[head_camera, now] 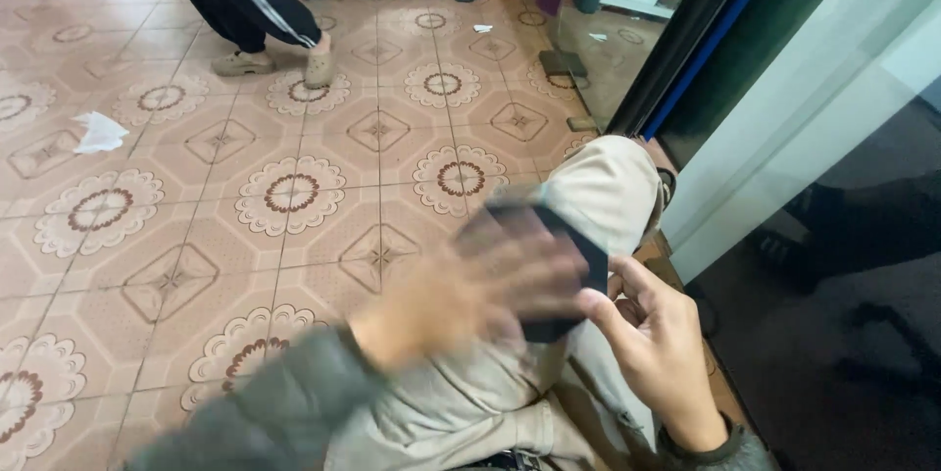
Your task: Assembling a hexagonal glass container by applying adhesive strips to its edges.
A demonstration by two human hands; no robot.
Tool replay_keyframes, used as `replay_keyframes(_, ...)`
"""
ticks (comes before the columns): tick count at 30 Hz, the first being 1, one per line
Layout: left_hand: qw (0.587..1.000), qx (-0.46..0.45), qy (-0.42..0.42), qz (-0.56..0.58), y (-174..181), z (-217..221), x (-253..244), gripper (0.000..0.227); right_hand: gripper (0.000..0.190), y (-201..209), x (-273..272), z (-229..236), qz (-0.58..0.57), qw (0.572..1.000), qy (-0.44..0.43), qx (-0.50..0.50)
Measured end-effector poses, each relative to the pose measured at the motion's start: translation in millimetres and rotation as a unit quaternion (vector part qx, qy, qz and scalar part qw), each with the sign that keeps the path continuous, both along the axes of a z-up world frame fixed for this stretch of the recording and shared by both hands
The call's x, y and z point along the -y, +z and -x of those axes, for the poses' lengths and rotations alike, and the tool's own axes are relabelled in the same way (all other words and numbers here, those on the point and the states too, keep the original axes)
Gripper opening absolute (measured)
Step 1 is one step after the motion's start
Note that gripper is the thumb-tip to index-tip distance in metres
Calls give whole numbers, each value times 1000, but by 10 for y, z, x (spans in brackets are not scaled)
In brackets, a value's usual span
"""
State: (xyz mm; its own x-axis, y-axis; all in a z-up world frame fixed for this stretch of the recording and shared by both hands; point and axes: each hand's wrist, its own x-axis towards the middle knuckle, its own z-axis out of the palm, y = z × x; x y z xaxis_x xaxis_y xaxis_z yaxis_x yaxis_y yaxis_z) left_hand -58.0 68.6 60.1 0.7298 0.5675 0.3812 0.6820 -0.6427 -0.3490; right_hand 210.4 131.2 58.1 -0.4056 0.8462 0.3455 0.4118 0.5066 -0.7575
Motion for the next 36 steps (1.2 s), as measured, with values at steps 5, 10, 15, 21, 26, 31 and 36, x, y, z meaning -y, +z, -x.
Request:
replay_keyframes(5, 846, 470, 227, -106, 514, 585, -41, 88, 41, -144, 13, -102, 33, 999, -35, -7)
replay_keyframes(10, 861, 484, 93, 127, 323, -208, 451, 102, 58, -356, 97, -234, 6, 999, 23, -25)
replay_keyframes(15, 827, 530, 87, 165, 166, -450, 636, 73, 53, -345, 128, -390, 31, 993, 105, -37)
replay_keyframes(21, 872, 485, 15, 69, 286, -486, 715, 55, 50, -166, 185, -345, 33, 993, 100, -43)
replay_keyframes(26, 894, 447, 36, 26, 271, -488, 752, 60, 72, -29, 203, -412, 34, 993, 109, 15)
replay_keyframes(31, 877, 477, 44, 36, 68, -485, 788, 62, 86, 83, 422, -529, -67, 995, 66, 36)
replay_keyframes(36, 874, 485, 30, 24, -30, -489, 803, 57, 90, 150, 658, -423, -183, 971, 123, 89)
